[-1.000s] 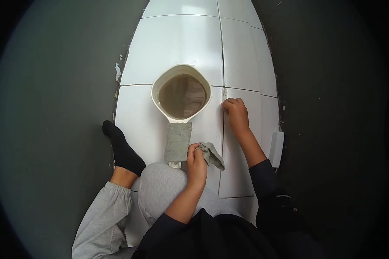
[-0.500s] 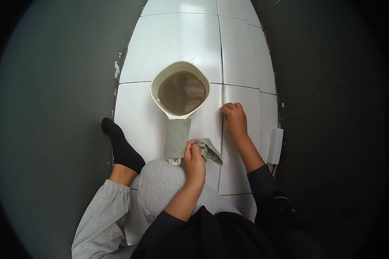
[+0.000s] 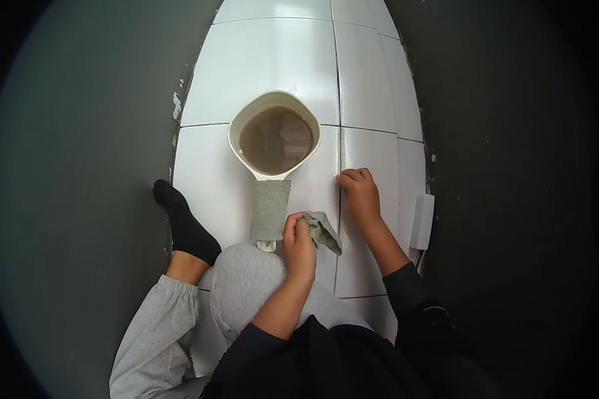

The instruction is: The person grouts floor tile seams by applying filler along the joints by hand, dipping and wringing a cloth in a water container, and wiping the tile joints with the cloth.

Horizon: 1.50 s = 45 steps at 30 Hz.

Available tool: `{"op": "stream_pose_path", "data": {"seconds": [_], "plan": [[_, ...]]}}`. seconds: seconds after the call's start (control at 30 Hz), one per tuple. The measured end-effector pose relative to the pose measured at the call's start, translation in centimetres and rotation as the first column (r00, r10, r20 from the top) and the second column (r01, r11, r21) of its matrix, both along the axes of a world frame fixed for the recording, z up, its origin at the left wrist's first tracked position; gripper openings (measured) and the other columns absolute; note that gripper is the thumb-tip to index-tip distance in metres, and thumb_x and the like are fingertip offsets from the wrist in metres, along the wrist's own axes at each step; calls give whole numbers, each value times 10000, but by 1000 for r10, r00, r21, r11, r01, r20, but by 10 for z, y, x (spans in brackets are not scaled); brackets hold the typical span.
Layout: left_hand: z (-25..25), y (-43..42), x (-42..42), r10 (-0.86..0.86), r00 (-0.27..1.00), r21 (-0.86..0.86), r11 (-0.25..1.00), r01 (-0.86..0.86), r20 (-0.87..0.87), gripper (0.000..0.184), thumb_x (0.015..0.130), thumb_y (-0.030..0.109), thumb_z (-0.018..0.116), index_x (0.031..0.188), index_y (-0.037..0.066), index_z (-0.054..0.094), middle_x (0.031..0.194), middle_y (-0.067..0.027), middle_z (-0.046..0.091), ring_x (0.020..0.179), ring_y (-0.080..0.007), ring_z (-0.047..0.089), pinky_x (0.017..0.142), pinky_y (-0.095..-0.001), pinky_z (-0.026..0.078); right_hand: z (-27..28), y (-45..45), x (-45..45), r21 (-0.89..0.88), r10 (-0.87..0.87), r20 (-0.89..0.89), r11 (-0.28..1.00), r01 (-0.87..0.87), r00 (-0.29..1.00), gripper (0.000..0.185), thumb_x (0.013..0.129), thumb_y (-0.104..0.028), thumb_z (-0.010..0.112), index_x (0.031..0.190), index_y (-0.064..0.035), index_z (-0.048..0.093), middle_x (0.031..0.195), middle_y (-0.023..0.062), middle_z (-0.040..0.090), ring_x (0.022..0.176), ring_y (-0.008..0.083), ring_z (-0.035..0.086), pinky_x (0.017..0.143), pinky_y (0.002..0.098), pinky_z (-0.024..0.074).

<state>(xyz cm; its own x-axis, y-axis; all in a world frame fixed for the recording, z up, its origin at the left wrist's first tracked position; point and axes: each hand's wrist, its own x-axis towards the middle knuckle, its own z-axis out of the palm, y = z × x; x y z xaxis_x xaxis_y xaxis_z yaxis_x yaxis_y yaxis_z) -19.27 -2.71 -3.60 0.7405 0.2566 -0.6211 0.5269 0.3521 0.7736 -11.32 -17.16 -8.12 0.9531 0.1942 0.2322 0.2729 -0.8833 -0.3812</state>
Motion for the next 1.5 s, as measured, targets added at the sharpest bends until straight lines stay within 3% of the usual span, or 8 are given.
{"op": "stream_pose_path", "data": {"seconds": [0.1, 0.3, 0.6, 0.87, 1.07, 1.2, 1.37, 1.5], "plan": [[7, 6, 2, 13, 998, -5, 1000, -14, -66, 243, 909, 150, 420, 1038, 10, 571, 856, -12, 538, 746, -77, 450, 665, -216, 381, -4, -4, 21, -10, 20, 28, 1000, -20, 999, 200, 699, 17, 587, 866, -56, 671, 944, 26, 645, 906, 248, 560, 733, 332, 518], [-2, -1, 1, -1, 1000, -3, 1000, 1, -6, 249, 914, 158, 426, 1047, 6, 573, 851, -10, 536, 744, -73, 449, 669, -210, 385, 10, 1, -68, -17, 75, -107, 997, -77, 991, 210, 708, 33, 571, 869, -57, 672, 939, 25, 644, 912, 249, 563, 726, 336, 523], [-2, 4, 1, -19, 999, -19, 1000, 18, -45, 235, 910, 152, 436, 1035, 15, 580, 825, 1, 532, 714, -67, 437, 640, -211, 377, 4, -1, 17, 38, -14, -31, 999, 15, 999, 196, 699, 30, 582, 858, -42, 670, 917, 53, 653, 873, 266, 561, 758, 344, 502], [-8, -5, 1, -55, 998, -93, 994, 56, 10, 227, 908, 153, 438, 1013, 15, 584, 805, -7, 543, 712, -78, 467, 637, -228, 393, 12, 1, -72, 32, 31, -144, 999, -26, 989, 187, 686, 24, 610, 842, -47, 685, 908, 34, 658, 872, 246, 572, 738, 348, 506], [-1, -3, 1, -95, 995, -64, 993, 95, 7, 218, 909, 149, 435, 1001, 20, 585, 779, -6, 544, 683, -76, 466, 601, -229, 389, 11, 3, 15, 2, -22, -92, 1000, 23, 996, 184, 712, 23, 564, 857, -30, 664, 901, 55, 645, 863, 274, 559, 741, 347, 496], [0, 3, 4, 5, 1000, -64, 998, -6, -17, 219, 913, 155, 437, 1004, 21, 584, 783, -7, 546, 677, -63, 456, 581, -223, 376, 9, 4, -2, 22, -29, -51, 999, 30, 998, 172, 715, 5, 566, 850, -39, 663, 909, 48, 646, 865, 268, 560, 743, 345, 500], [-3, -5, 2, -27, 999, -100, 995, 29, 18, 212, 915, 149, 433, 995, 22, 582, 774, -4, 545, 671, -62, 454, 583, -222, 377, 21, 8, -72, -11, 41, -142, 999, -43, 989, 167, 698, 13, 584, 833, -43, 663, 906, 46, 647, 874, 256, 566, 748, 340, 507], [-3, -9, 1, -65, 996, -105, 992, 71, 58, 211, 913, 149, 435, 994, 19, 580, 767, -2, 543, 663, -64, 450, 585, -222, 377, 10, 6, -27, 11, -8, -36, 1000, 9, 999, 164, 685, 24, 592, 819, -38, 663, 894, 47, 648, 861, 261, 565, 738, 342, 504]]}}
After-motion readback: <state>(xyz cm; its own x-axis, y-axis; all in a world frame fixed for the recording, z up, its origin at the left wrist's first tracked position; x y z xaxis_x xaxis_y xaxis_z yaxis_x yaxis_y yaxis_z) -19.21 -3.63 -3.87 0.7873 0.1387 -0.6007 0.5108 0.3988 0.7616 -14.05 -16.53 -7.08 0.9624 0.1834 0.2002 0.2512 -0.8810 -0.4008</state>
